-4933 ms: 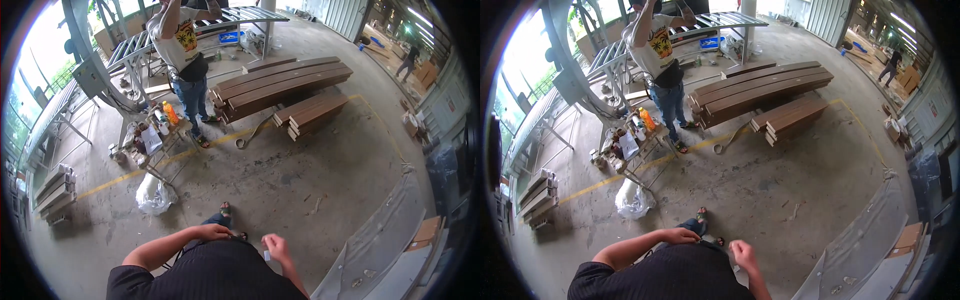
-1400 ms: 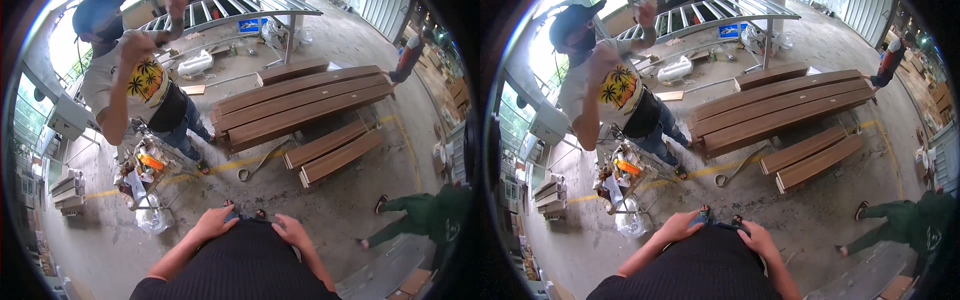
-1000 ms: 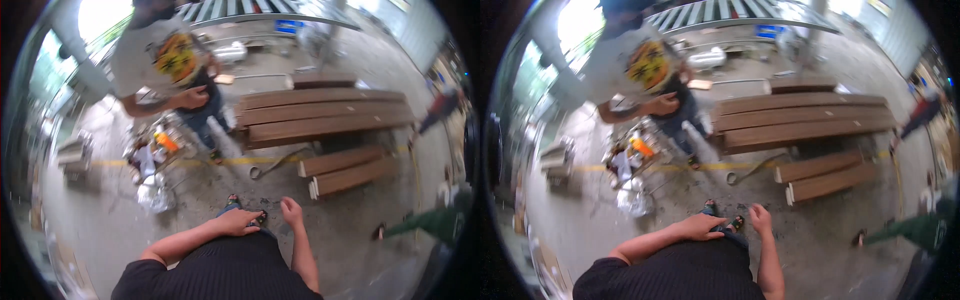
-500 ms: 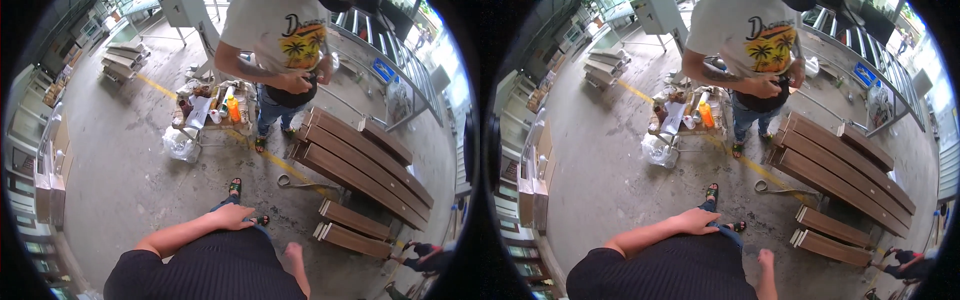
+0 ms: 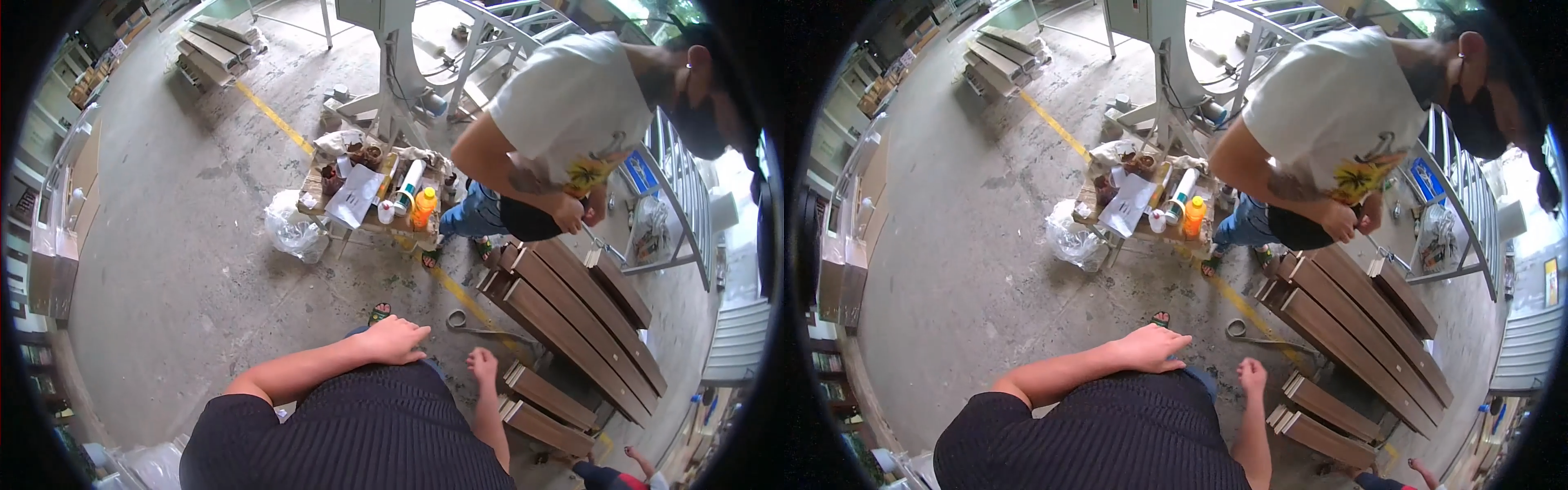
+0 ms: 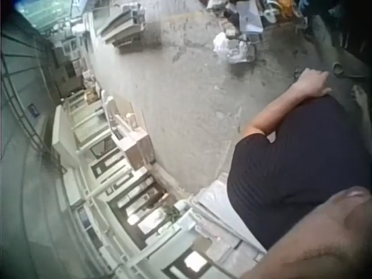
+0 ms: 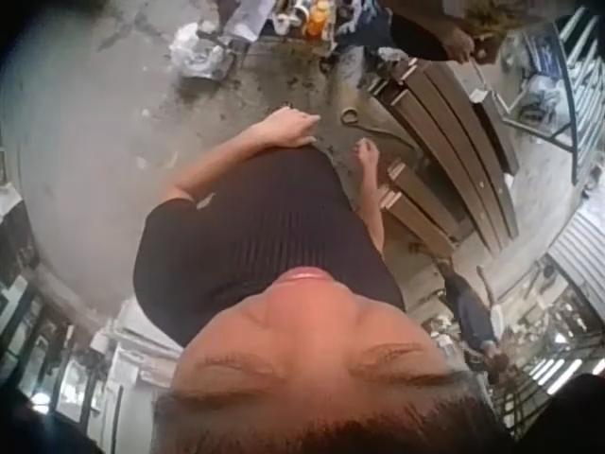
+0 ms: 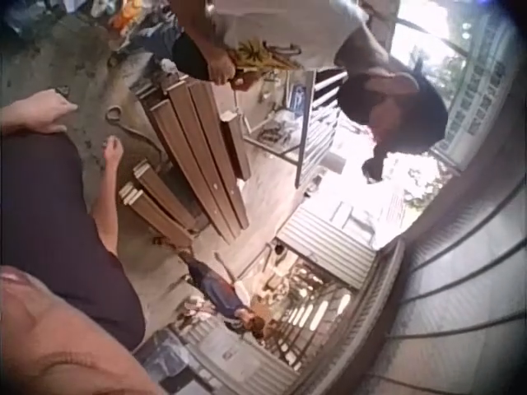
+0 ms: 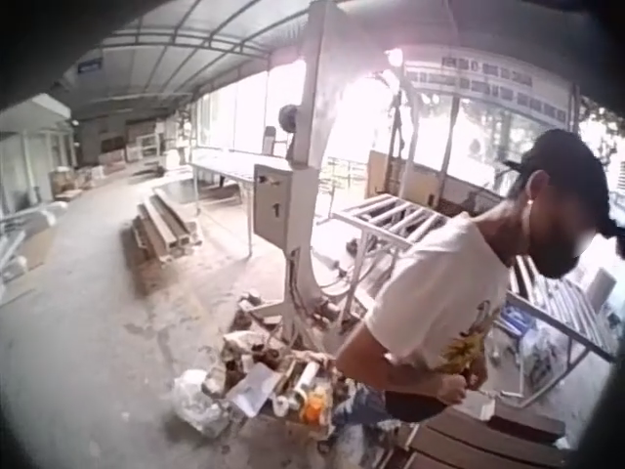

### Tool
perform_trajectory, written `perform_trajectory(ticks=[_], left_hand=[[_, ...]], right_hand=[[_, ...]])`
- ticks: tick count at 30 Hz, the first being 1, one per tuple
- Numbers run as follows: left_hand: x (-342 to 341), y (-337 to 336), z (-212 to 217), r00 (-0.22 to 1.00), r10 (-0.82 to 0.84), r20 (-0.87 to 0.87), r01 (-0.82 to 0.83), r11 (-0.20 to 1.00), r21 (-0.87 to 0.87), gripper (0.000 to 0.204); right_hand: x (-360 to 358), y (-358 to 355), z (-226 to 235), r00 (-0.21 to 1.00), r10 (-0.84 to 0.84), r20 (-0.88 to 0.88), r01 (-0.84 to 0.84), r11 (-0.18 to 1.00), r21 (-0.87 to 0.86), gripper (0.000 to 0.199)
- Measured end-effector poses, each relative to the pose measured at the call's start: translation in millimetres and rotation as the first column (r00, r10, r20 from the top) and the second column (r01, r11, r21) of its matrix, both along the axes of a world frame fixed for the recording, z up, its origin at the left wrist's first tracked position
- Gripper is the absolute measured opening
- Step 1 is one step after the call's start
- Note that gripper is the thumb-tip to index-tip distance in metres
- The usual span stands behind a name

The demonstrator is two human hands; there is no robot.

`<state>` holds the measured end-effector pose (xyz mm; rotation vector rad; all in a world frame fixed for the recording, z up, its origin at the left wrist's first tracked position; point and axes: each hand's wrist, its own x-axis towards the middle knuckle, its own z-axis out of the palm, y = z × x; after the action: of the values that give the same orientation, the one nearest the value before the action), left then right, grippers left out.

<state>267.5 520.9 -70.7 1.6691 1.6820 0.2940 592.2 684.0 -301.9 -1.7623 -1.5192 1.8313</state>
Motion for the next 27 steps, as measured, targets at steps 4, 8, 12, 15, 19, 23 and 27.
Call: perform_trajectory(ticks=[4,8,12,15,19,23,27], left_hand=[[-43.8,2.3,-8.0,1.000,0.004,0.023,-0.002,0.997,-0.080,0.059],[-81.1,0.7,-20.5,0.989,0.008,0.150,0.004,0.997,-0.078,0.061],[-117.8,3.9,-58.6,0.955,0.113,0.276,-0.046,0.970,-0.239,0.063],[-147.9,1.2,-132.4,0.901,0.333,0.278,-0.215,0.899,-0.381,0.052],[-205.4,-71.5,-282.4,0.927,0.245,-0.285,-0.373,0.696,-0.614,0.040],[-211.0,-85.2,-280.3,0.892,0.292,-0.345,-0.449,0.657,-0.605,0.040],[-183.6,-56.6,-272.9,0.929,0.353,-0.111,-0.358,0.778,-0.517,0.042]], right_hand=[[-39.0,-60.3,-3.3,0.874,0.379,0.303,-0.436,0.888,0.148,0.026],[-48.6,-70.2,24.5,0.927,0.308,0.213,-0.344,0.925,0.162,0.026],[-18.3,-55.0,10.6,0.959,0.120,0.259,-0.131,0.991,0.027,0.024],[15.1,-45.3,-1.1,0.970,-0.035,0.239,0.024,0.998,0.050,0.020],[1.4,-55.4,31.3,0.941,-0.234,0.246,0.249,0.968,-0.032,0.021],[11.8,-92.0,7.1,0.973,-0.155,0.174,0.154,0.988,0.017,0.023],[6.5,-123.5,4.6,0.951,-0.042,0.306,0.060,0.997,-0.050,0.026]])
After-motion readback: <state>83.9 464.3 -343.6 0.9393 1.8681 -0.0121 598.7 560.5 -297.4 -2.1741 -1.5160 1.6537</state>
